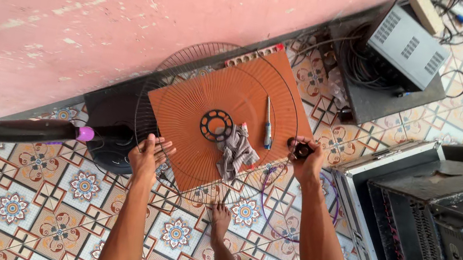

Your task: The person assembles a black pedestal fan by attaching the motor housing, installing the front cage, mounting the purple fan blades, and securing the rear cage with a screwdriver.

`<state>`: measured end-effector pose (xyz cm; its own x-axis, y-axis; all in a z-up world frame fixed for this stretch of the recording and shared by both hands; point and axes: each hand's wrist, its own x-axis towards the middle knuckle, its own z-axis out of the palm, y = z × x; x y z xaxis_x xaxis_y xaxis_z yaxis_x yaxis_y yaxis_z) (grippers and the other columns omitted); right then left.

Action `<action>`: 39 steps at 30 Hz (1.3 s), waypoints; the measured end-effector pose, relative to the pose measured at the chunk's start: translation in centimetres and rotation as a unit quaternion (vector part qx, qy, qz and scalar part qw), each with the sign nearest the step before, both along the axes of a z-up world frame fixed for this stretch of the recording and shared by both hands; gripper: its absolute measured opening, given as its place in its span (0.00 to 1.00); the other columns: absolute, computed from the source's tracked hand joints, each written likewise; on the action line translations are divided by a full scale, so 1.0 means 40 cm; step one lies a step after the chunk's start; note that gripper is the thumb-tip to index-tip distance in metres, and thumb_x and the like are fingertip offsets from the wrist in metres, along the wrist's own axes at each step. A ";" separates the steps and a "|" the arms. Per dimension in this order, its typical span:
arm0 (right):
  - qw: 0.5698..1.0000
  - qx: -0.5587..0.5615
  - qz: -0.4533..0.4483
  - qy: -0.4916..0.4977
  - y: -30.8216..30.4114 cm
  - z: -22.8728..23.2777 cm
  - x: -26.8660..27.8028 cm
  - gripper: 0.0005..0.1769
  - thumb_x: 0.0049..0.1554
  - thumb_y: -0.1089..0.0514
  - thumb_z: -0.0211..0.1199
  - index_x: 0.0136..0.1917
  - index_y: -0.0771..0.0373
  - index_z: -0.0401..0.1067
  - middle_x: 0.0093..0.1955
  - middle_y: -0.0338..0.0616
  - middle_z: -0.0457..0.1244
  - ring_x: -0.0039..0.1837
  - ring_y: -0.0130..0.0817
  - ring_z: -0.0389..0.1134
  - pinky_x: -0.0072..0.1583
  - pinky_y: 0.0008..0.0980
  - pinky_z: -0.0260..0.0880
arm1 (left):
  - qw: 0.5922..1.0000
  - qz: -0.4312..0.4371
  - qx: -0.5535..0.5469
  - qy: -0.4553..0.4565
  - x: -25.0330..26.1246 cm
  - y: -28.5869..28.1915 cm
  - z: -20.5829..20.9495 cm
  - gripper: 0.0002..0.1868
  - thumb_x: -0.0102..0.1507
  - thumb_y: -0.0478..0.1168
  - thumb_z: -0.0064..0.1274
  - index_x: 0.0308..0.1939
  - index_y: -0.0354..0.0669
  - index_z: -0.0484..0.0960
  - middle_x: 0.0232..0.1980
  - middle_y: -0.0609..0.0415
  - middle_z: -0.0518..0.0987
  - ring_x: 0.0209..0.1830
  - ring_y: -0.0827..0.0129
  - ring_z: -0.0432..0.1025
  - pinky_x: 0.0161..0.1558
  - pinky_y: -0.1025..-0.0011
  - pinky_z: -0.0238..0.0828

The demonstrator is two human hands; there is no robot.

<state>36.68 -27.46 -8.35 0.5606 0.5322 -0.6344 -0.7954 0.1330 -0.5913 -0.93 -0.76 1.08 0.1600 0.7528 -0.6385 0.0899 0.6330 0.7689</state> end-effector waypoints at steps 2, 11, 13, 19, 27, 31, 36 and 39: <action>0.998 -0.045 0.021 -0.033 0.020 0.150 -0.025 0.33 0.67 0.33 0.38 0.49 0.62 0.69 0.38 0.43 0.61 0.39 0.33 0.62 0.39 0.32 0.58 | 1.000 -0.012 0.016 -0.003 -0.051 -0.032 0.053 0.22 0.71 0.52 0.48 0.46 0.33 0.81 0.42 0.44 0.87 0.35 0.62 0.84 0.27 0.77 0.68; 0.876 -0.158 0.313 -0.331 0.062 0.651 -0.214 0.42 0.66 0.30 0.32 0.60 0.63 0.76 0.33 0.40 0.57 0.33 0.29 0.54 0.33 0.32 0.53 | 0.996 -0.055 0.076 -0.011 -0.271 -0.052 0.269 0.23 0.71 0.52 0.47 0.44 0.33 0.83 0.39 0.46 0.88 0.31 0.63 0.83 0.23 0.78 0.66; 0.829 -0.215 0.332 -0.395 0.062 0.720 -0.260 0.37 0.66 0.32 0.43 0.61 0.64 0.76 0.33 0.41 0.58 0.33 0.30 0.55 0.34 0.34 0.55 | 0.993 -0.076 0.086 -0.028 -0.313 -0.035 0.302 0.23 0.71 0.52 0.47 0.45 0.33 0.84 0.40 0.46 0.88 0.33 0.65 0.84 0.22 0.79 0.65; 0.716 -0.258 0.259 -0.595 0.006 0.869 -0.516 0.26 0.63 0.38 0.56 0.56 0.60 0.80 0.44 0.39 0.71 0.40 0.27 0.68 0.44 0.36 0.69 | 0.968 -0.203 0.086 -0.120 -0.506 -0.030 0.315 0.19 0.70 0.52 0.48 0.53 0.40 0.80 0.49 0.51 0.87 0.44 0.70 0.83 0.33 0.81 0.68; 0.681 -0.211 0.171 -0.680 -0.014 1.166 -0.851 0.18 0.67 0.47 0.60 0.56 0.63 0.78 0.45 0.45 0.71 0.46 0.28 0.69 0.49 0.34 0.69 | 0.951 -0.244 0.117 -0.149 -0.697 0.033 0.338 0.17 0.67 0.45 0.57 0.55 0.38 0.81 0.47 0.50 0.86 0.43 0.69 0.82 0.35 0.78 0.69; 0.663 -0.210 0.180 -0.695 0.008 1.306 -0.967 0.13 0.63 0.53 0.64 0.55 0.63 0.79 0.45 0.46 0.70 0.44 0.32 0.70 0.47 0.35 0.69 | 0.899 -0.264 0.282 -0.208 -0.677 0.062 0.493 0.14 0.68 0.40 0.57 0.52 0.32 0.82 0.46 0.50 0.86 0.45 0.69 0.81 0.48 0.74 0.81; 0.579 -0.185 0.196 -0.770 0.045 1.409 -1.072 0.12 0.62 0.53 0.69 0.54 0.62 0.81 0.48 0.46 0.71 0.48 0.35 0.73 0.52 0.37 0.72 | 0.850 -0.311 0.354 -0.234 -0.694 0.047 0.670 0.17 0.71 0.45 0.51 0.48 0.30 0.82 0.43 0.46 0.85 0.41 0.67 0.81 0.47 0.71 0.82; 0.582 -0.153 0.196 -0.774 0.039 1.441 -1.080 0.22 0.58 0.48 0.72 0.59 0.64 0.78 0.55 0.48 0.71 0.55 0.36 0.72 0.54 0.37 0.73 | 0.855 -0.286 0.334 -0.273 -0.751 0.064 0.688 0.19 0.73 0.47 0.49 0.45 0.31 0.82 0.40 0.45 0.85 0.39 0.65 0.82 0.45 0.68 0.84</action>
